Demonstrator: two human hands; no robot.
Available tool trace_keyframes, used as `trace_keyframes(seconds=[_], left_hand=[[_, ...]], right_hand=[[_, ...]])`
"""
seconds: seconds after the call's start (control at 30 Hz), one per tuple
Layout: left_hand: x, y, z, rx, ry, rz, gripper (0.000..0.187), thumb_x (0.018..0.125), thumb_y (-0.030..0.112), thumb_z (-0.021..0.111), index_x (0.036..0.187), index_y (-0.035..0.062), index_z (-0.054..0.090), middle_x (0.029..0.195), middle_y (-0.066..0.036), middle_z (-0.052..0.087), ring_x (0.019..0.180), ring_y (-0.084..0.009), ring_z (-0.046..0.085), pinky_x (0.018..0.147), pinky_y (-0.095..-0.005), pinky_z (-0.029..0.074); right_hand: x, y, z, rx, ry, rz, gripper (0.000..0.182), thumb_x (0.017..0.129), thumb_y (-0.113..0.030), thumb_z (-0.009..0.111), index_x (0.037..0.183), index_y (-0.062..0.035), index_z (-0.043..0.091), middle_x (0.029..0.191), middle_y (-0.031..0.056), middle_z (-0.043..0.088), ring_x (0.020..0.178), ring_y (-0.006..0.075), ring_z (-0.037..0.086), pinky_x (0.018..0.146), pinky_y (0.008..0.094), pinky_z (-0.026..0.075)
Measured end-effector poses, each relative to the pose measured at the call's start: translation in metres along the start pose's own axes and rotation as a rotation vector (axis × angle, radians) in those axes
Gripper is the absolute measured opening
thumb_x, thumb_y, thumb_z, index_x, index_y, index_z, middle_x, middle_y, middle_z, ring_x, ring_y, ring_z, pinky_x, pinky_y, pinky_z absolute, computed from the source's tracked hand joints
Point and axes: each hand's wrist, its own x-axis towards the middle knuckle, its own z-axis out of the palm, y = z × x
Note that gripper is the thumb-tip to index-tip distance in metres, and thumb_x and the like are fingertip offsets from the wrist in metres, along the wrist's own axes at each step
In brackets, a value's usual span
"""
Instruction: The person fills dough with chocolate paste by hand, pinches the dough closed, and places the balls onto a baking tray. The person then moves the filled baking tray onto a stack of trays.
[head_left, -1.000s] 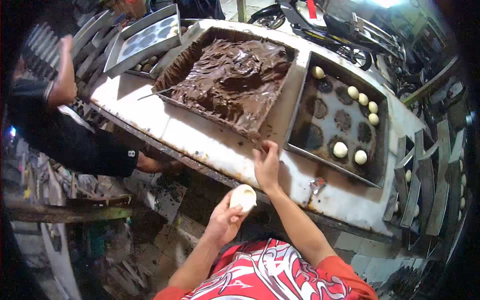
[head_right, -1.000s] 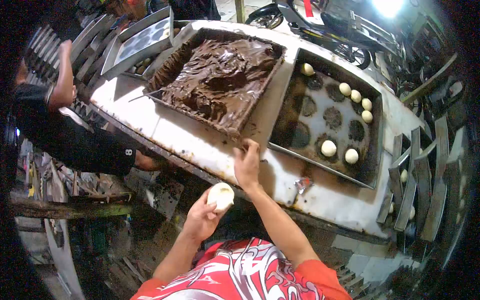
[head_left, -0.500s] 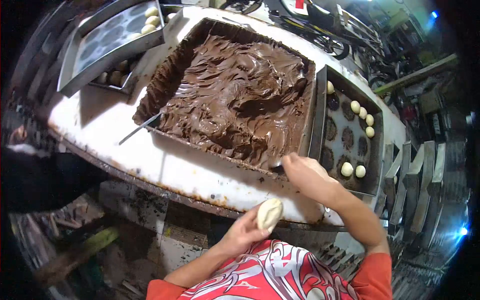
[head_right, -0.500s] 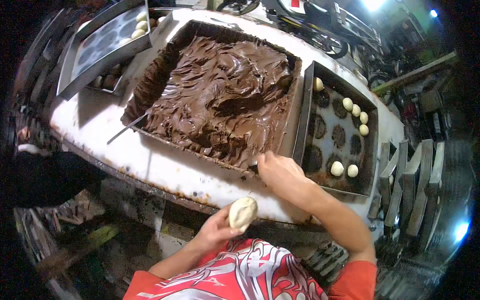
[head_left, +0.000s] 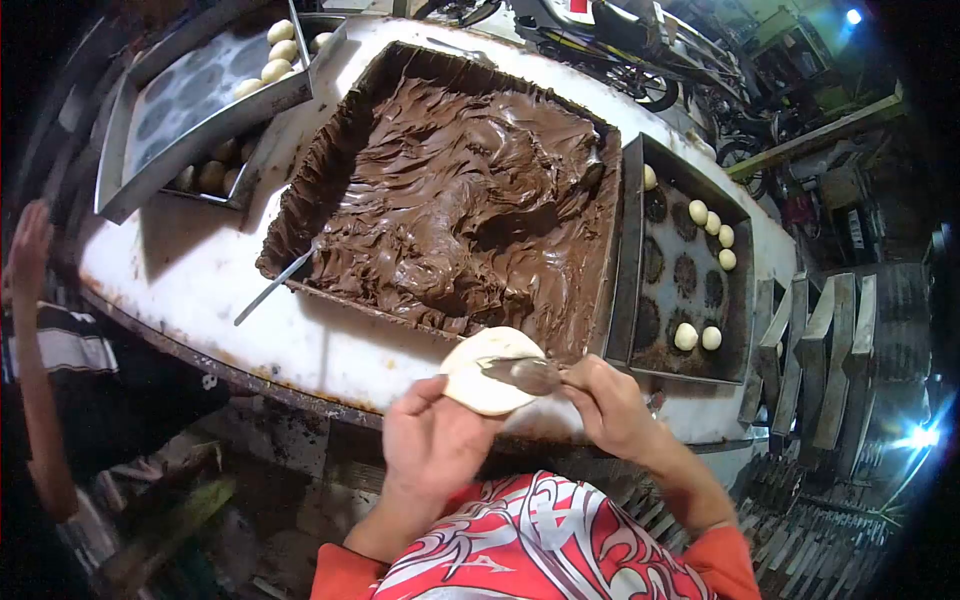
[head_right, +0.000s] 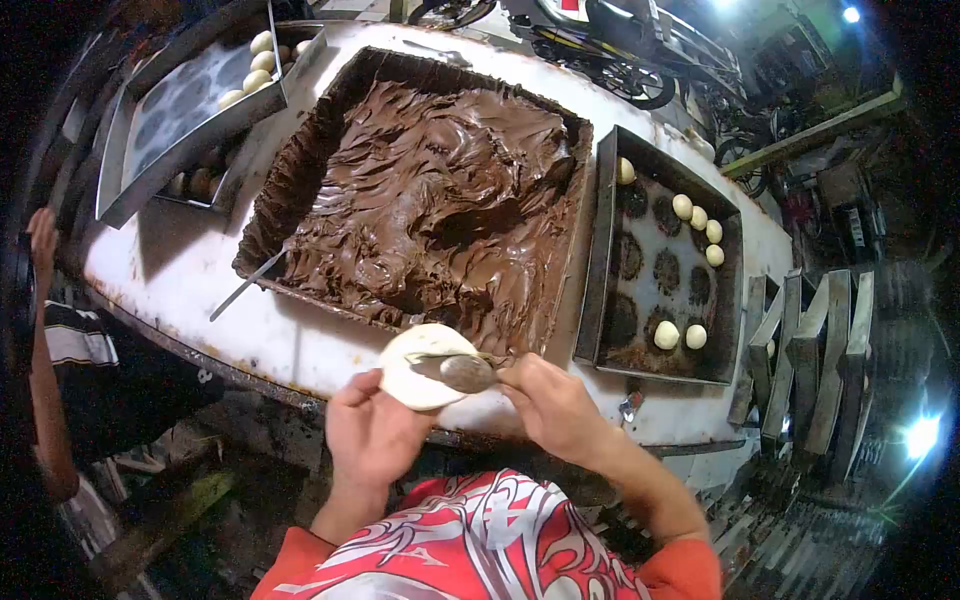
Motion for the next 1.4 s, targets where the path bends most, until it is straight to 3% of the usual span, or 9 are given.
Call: trace_keyframes(seconds=[0.17, 0.27, 0.43, 0.53, 0.77, 0.93, 1.1, 1.2, 1.4], left_hand=[[-0.017, 0.009, 0.008, 0.253, -0.048, 0.178, 0.063, 0.078, 0.008, 0.044, 0.136, -0.0072, 0.025, 0.132, -0.029, 0.039, 0.119, -0.042, 0.044, 0.095, -0.055, 0.043], [-0.017, -0.02, 0.001, 0.776, 0.212, 0.208, 0.076, 0.07, -0.012, 0.048, 0.141, 0.0034, 0.024, 0.121, -0.021, 0.051, 0.098, -0.0293, 0.061, 0.062, -0.0326, 0.058], [0.008, -0.093, -0.07, 0.705, 0.081, -0.09, 0.082, 0.069, -0.002, 0.063, 0.14, 0.0119, 0.024, 0.108, -0.012, 0.056, 0.094, -0.0243, 0.059, 0.077, -0.0365, 0.051], [0.028, -0.153, -0.119, 1.07, 0.096, -0.231, 0.077, 0.071, -0.01, 0.051, 0.139, 0.0074, 0.018, 0.103, -0.014, 0.056, 0.089, -0.0205, 0.06, 0.074, -0.0322, 0.051], [0.067, -0.297, -0.168, 1.299, 0.258, -0.237, 0.053, 0.083, -0.004, 0.047, 0.132, 0.0038, 0.03, 0.103, -0.016, 0.056, 0.087, -0.0187, 0.062, 0.071, -0.0291, 0.053], [0.088, -0.402, -0.176, 1.589, 0.018, -0.476, 0.044, 0.082, 0.006, 0.059, 0.124, 0.0026, 0.046, 0.11, -0.01, 0.055, 0.1, -0.0193, 0.057, 0.085, -0.0325, 0.048], [0.149, -0.453, -0.233, 2.513, -0.527, 0.144, 0.047, 0.079, 0.012, 0.066, 0.121, -0.0006, 0.048, 0.116, -0.017, 0.053, 0.11, -0.0304, 0.052, 0.095, -0.0356, 0.041], [0.192, -0.451, -0.278, 2.737, -0.672, 0.107, 0.051, 0.077, 0.007, 0.067, 0.123, 0.0029, 0.046, 0.127, -0.025, 0.045, 0.114, -0.0346, 0.048, 0.095, -0.0392, 0.041], [0.202, -0.412, -0.17, 2.54, -0.808, 0.014, 0.05, 0.077, 0.0, 0.063, 0.123, 0.0072, 0.046, 0.137, -0.019, 0.037, 0.119, -0.033, 0.046, 0.097, -0.0422, 0.04]], right_hand=[[-0.076, 0.076, 0.054, -0.04, 0.411, 0.107, 0.016, 0.079, 0.003, 0.061, 0.091, -0.0005, 0.052, 0.079, 0.0173, 0.055, 0.069, 0.0344, 0.056, 0.062, 0.0403, 0.046], [-0.111, 0.103, 0.084, -0.089, 0.447, 0.212, 0.018, 0.08, 0.002, 0.061, 0.097, 0.0004, 0.055, 0.081, 0.0173, 0.057, 0.074, 0.0347, 0.057, 0.066, 0.0396, 0.047], [-0.113, 0.071, 0.04, -0.041, 0.717, 0.249, 0.034, 0.082, -0.007, 0.064, 0.115, -0.002, 0.056, 0.089, 0.0112, 0.058, 0.081, 0.0222, 0.058, 0.071, 0.0315, 0.048], [-0.148, 0.073, -0.017, 0.762, 0.271, 0.386, 0.023, 0.09, -0.018, 0.056, 0.104, -0.0011, 0.062, 0.085, 0.0074, 0.057, 0.078, 0.0144, 0.055, 0.068, 0.0246, 0.043], [-0.302, 0.106, -0.101, -0.243, 0.306, -0.142, 0.028, 0.073, -0.012, 0.072, 0.094, 0.0002, 0.059, 0.086, 0.012, 0.055, 0.077, 0.0282, 0.057, 0.068, 0.0338, 0.049], [-0.41, 0.149, -0.135, 0.18, 0.458, 0.32, 0.011, 0.083, -0.006, 0.059, 0.093, -0.0008, 0.056, 0.089, 0.0109, 0.059, 0.076, 0.0182, 0.059, 0.066, 0.0294, 0.051], [-0.464, 0.237, -0.102, 0.843, 0.976, 0.606, 0.014, 0.087, 0.001, 0.05, 0.1, 0.0036, 0.056, 0.096, 0.0149, 0.064, 0.089, 0.0149, 0.06, 0.076, 0.0274, 0.048], [-0.468, 0.3, -0.1, 0.096, 1.083, 0.852, 0.02, 0.091, -0.007, 0.047, 0.105, 0.0012, 0.058, 0.108, 0.0143, 0.06, 0.097, 0.027, 0.059, 0.089, 0.037, 0.044], [-0.366, 0.277, -0.068, -0.043, 0.905, 0.742, 0.022, 0.081, -0.005, 0.053, 0.102, -0.002, 0.058, 0.106, 0.0198, 0.056, 0.104, 0.0309, 0.051, 0.089, 0.042, 0.04]])
